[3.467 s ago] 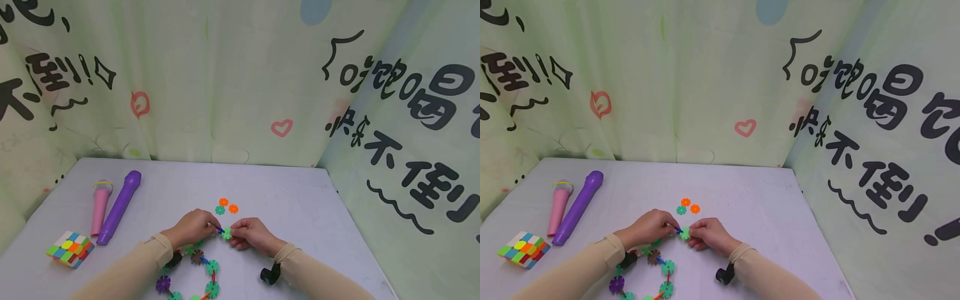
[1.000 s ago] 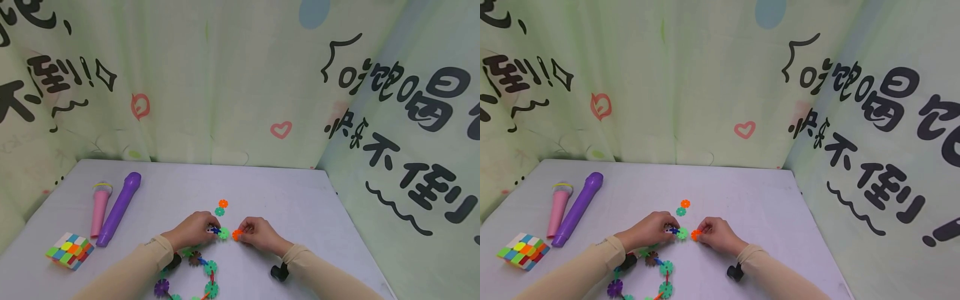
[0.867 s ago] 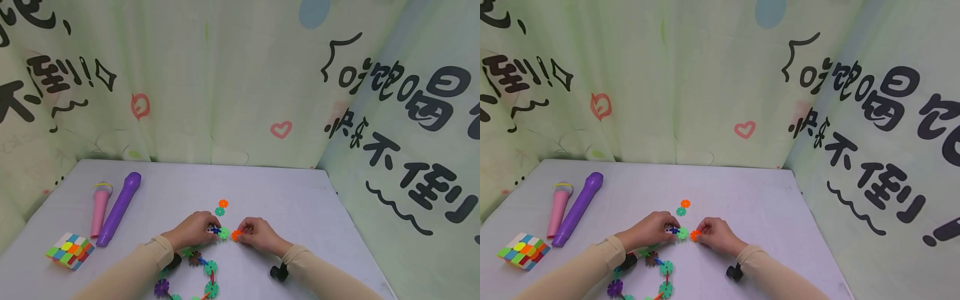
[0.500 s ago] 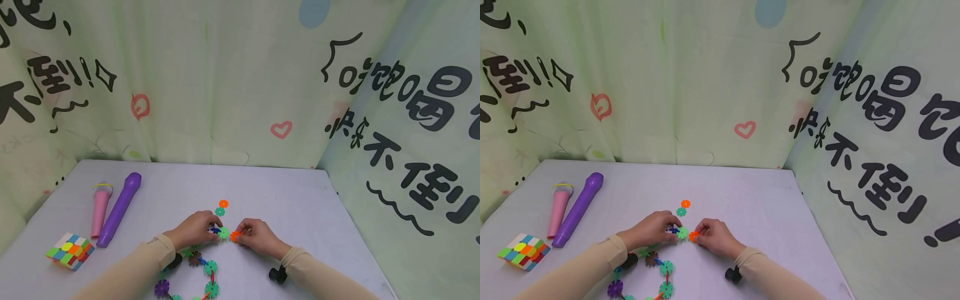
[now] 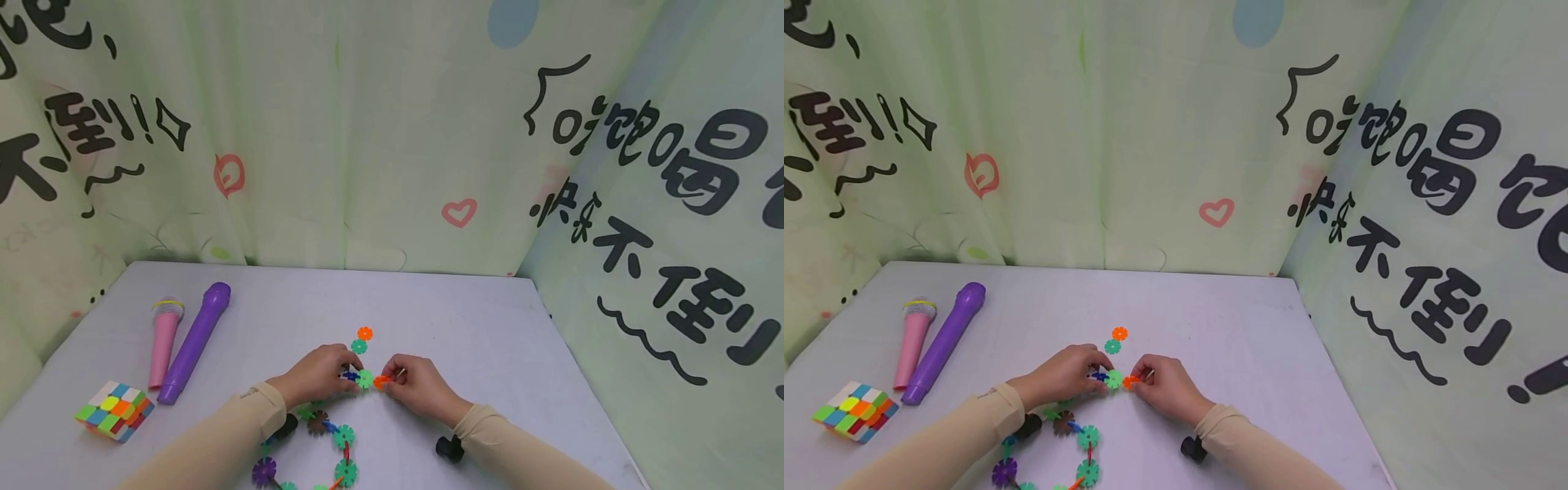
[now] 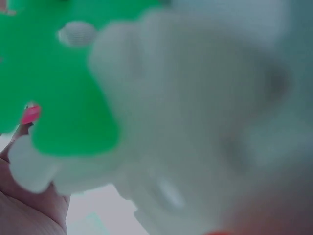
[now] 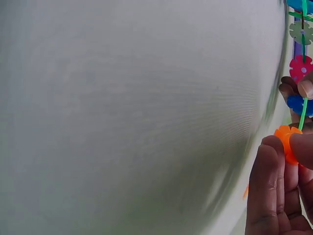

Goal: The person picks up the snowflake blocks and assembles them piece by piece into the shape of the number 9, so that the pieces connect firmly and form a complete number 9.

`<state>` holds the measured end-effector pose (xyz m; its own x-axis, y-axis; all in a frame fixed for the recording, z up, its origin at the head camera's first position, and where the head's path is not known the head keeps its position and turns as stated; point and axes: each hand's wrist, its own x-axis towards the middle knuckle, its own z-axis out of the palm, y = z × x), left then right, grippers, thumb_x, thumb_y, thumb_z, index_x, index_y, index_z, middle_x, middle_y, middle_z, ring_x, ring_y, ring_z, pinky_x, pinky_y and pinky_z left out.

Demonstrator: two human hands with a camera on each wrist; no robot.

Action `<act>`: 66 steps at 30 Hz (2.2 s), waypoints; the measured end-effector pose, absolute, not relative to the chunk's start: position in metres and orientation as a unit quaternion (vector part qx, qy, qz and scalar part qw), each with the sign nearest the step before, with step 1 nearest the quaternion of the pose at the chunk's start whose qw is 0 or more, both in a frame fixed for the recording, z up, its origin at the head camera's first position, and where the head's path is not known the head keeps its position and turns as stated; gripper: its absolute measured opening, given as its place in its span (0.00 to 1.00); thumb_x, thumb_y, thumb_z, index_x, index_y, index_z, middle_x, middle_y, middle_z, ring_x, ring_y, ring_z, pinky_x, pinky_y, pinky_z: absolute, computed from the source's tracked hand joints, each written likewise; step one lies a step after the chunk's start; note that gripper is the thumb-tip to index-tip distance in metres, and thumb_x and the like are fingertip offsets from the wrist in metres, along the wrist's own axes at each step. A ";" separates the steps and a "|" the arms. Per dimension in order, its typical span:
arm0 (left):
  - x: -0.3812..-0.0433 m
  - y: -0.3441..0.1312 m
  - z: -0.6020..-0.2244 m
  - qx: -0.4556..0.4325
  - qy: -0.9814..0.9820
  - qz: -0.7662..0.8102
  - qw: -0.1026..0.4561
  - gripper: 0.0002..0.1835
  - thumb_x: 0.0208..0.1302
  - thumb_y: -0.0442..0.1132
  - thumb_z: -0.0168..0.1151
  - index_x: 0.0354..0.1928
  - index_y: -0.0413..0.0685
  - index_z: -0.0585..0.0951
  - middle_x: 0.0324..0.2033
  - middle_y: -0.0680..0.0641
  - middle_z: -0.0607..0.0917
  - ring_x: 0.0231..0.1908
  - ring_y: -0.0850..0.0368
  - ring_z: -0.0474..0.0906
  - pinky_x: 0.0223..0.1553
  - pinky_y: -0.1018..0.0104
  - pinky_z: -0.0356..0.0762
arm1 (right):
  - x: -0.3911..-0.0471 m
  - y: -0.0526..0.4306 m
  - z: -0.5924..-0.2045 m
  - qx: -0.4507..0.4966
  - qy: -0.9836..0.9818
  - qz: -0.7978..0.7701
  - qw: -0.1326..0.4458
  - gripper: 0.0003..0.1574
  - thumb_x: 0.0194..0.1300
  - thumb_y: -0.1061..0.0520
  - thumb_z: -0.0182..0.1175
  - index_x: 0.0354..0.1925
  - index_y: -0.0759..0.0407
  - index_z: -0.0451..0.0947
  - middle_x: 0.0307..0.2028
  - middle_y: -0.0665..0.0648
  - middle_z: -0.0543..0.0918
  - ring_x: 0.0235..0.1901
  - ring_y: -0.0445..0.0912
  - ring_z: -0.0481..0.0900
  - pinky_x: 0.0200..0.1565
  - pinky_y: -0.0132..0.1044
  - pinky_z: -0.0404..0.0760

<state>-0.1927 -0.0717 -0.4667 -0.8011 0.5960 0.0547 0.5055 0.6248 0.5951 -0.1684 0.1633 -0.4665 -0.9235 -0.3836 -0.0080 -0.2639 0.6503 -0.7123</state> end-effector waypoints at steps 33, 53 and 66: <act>-0.193 -0.068 -0.470 0.316 0.888 0.323 0.083 0.18 0.54 0.43 0.78 0.45 0.47 0.86 0.38 0.57 0.84 0.38 0.62 0.77 0.46 0.62 0.78 | -0.166 0.159 -0.472 -0.184 0.894 -0.408 0.034 0.12 0.60 0.64 0.71 0.33 0.51 0.78 0.31 0.44 0.82 0.28 0.38 0.81 0.33 0.32 0.80; -0.192 -0.066 -0.466 0.331 0.883 0.322 0.090 0.14 0.58 0.38 0.74 0.46 0.44 0.87 0.40 0.53 0.87 0.39 0.60 0.79 0.48 0.61 0.78 | -0.168 0.155 -0.471 -0.176 0.897 -0.404 0.023 0.08 0.57 0.64 0.73 0.31 0.53 0.83 0.26 0.43 0.82 0.26 0.37 0.79 0.32 0.32 0.80; -0.188 -0.066 -0.462 0.313 0.896 0.302 0.093 0.15 0.57 0.41 0.76 0.45 0.45 0.87 0.40 0.53 0.86 0.42 0.58 0.79 0.51 0.57 0.78 | -0.179 0.162 -0.465 -0.206 0.879 -0.411 0.128 0.13 0.58 0.69 0.70 0.38 0.54 0.83 0.35 0.48 0.84 0.32 0.41 0.83 0.37 0.33 0.81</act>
<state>-0.1880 -0.0659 -0.4616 -0.7869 0.6167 0.0217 0.5039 0.6219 0.5994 -0.1794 0.1623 -0.4648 -0.8822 -0.4676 -0.0546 -0.2576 0.5765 -0.7754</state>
